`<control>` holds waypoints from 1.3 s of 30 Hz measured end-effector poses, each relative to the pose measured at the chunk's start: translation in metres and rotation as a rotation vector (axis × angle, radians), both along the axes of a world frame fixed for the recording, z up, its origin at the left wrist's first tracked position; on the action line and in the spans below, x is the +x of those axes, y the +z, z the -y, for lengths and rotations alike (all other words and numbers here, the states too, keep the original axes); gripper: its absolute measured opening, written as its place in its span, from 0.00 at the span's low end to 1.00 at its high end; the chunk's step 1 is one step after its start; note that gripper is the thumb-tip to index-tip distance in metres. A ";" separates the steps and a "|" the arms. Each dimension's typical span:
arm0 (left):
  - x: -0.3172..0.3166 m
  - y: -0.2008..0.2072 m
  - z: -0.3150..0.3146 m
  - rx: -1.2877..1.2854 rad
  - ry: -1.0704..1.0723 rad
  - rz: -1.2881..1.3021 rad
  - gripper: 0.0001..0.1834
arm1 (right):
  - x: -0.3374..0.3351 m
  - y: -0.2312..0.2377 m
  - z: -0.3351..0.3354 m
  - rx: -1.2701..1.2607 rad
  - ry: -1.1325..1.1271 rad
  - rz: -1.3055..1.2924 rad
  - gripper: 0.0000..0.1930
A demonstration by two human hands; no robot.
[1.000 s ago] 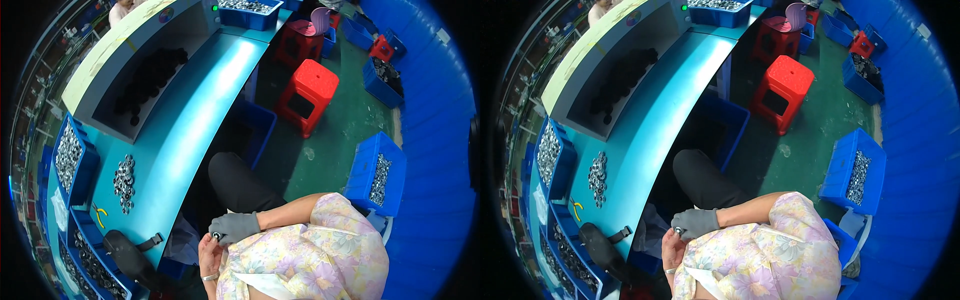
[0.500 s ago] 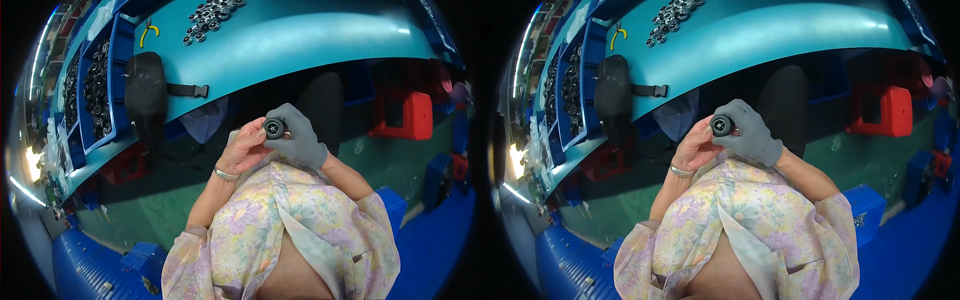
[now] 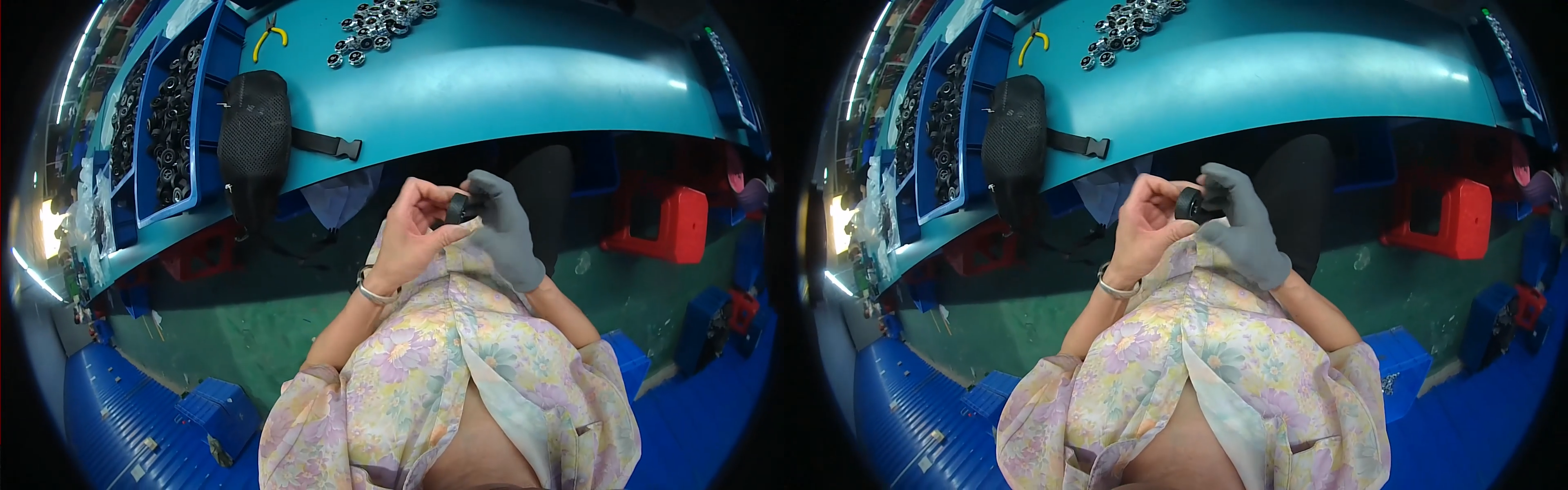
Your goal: Assembling small mechanical components by hand at a factory workbench.
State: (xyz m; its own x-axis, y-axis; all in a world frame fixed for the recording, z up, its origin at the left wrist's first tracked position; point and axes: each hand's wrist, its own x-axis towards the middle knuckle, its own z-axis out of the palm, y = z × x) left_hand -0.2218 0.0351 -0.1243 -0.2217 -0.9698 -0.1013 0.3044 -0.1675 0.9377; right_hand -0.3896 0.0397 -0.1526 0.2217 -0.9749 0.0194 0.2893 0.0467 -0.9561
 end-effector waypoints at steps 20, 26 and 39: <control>-0.004 0.015 -0.004 -0.435 0.048 0.507 0.44 | 0.016 0.005 -0.007 0.651 0.436 1.027 0.32; -0.003 0.012 -0.007 -0.426 0.128 0.496 0.43 | 0.018 0.022 -0.006 0.621 0.412 0.932 0.33; 0.000 0.017 -0.009 -0.566 0.166 0.647 0.38 | 0.005 0.035 0.003 0.299 0.123 -0.067 0.05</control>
State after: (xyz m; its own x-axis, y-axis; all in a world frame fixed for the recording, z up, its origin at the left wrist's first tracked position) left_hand -0.2217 0.0439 -0.1072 -0.1384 -0.9272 0.3481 -0.3375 0.3746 0.8636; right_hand -0.3850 0.0366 -0.1180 0.3293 -0.9010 -0.2823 0.2006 0.3589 -0.9116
